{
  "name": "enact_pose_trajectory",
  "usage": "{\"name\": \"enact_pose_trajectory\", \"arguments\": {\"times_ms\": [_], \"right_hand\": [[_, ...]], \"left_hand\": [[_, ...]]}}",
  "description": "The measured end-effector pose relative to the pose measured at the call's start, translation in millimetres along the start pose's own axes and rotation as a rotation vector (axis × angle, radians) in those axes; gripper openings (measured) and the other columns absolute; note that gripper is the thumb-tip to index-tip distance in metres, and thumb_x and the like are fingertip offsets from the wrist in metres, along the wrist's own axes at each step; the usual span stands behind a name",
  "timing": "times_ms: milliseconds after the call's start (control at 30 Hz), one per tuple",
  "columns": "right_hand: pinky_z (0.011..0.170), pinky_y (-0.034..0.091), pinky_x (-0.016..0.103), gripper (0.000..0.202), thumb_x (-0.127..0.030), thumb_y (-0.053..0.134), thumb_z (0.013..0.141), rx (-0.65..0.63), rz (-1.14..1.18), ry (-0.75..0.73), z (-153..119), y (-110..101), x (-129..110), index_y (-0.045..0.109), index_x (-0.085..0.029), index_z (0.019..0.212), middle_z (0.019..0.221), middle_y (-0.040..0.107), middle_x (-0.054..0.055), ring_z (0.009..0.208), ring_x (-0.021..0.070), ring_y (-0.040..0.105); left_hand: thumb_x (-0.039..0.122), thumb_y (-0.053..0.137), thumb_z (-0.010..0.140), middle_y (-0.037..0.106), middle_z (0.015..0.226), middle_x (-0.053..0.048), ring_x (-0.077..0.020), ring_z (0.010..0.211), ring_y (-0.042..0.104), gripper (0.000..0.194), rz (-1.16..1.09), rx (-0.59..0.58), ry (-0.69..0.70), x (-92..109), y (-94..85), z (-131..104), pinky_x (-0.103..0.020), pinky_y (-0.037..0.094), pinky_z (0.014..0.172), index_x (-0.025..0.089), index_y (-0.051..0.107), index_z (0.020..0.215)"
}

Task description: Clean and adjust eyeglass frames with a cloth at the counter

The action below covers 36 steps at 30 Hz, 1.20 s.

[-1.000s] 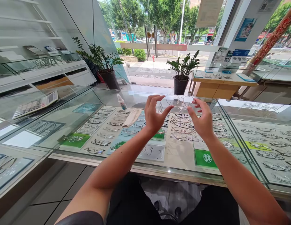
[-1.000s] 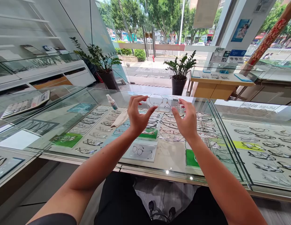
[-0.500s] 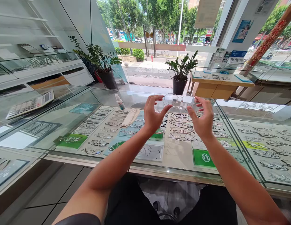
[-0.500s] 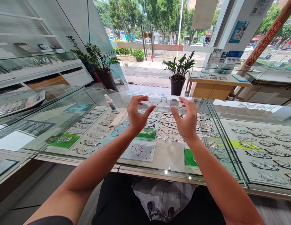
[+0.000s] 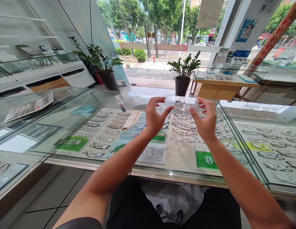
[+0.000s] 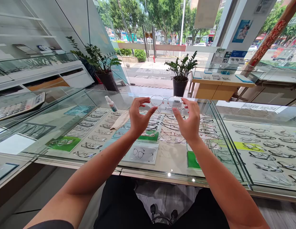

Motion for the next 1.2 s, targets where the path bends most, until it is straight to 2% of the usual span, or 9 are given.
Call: {"name": "enact_pose_trajectory", "arguments": {"times_ms": [500, 767, 1200], "right_hand": [[0.085, 0.06, 0.047, 0.046, -0.06, 0.071, 0.1, -0.005, -0.037, -0.009, 1.1, -2.5, -4.9, 0.067, -0.033, 0.137, 0.124, 0.07, 0.009, 0.107, 0.0285, 0.068], [0.088, 0.059, 0.047, 0.042, -0.055, 0.075, 0.099, 0.015, -0.008, -0.029, 2.2, -4.3, -9.3, 0.07, -0.031, 0.134, 0.117, 0.07, 0.007, 0.105, 0.0269, 0.067], [0.088, 0.06, 0.05, 0.048, -0.06, 0.072, 0.099, -0.076, 0.013, 0.061, 1.1, 6.0, 7.1, 0.068, -0.031, 0.137, 0.128, 0.073, 0.01, 0.109, 0.0287, 0.07]], "left_hand": [[0.054, 0.083, 0.093, 0.077, 0.116, -0.009, -0.0227, 0.106, 0.077, 0.044, -0.039, -0.06, -0.081, -9.4, 6.7, -1.1, -0.039, 0.061, 0.085, 0.024, 0.068, 0.122], [0.055, 0.084, 0.092, 0.078, 0.112, -0.008, -0.0226, 0.104, 0.078, 0.044, -0.048, -0.076, -0.117, -15.1, 8.8, -2.7, -0.039, 0.06, 0.083, 0.024, 0.069, 0.12], [0.054, 0.085, 0.092, 0.074, 0.11, -0.008, -0.0224, 0.099, 0.073, 0.044, 0.041, 0.005, 0.009, -3.4, -0.5, -0.6, -0.038, 0.057, 0.08, 0.025, 0.067, 0.119]]}}
Point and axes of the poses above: each hand's wrist, its own z-axis towards the middle knuckle, its own y-axis out of the palm, x = y × z, the point moved 8 cm from there along z, towards the middle knuckle
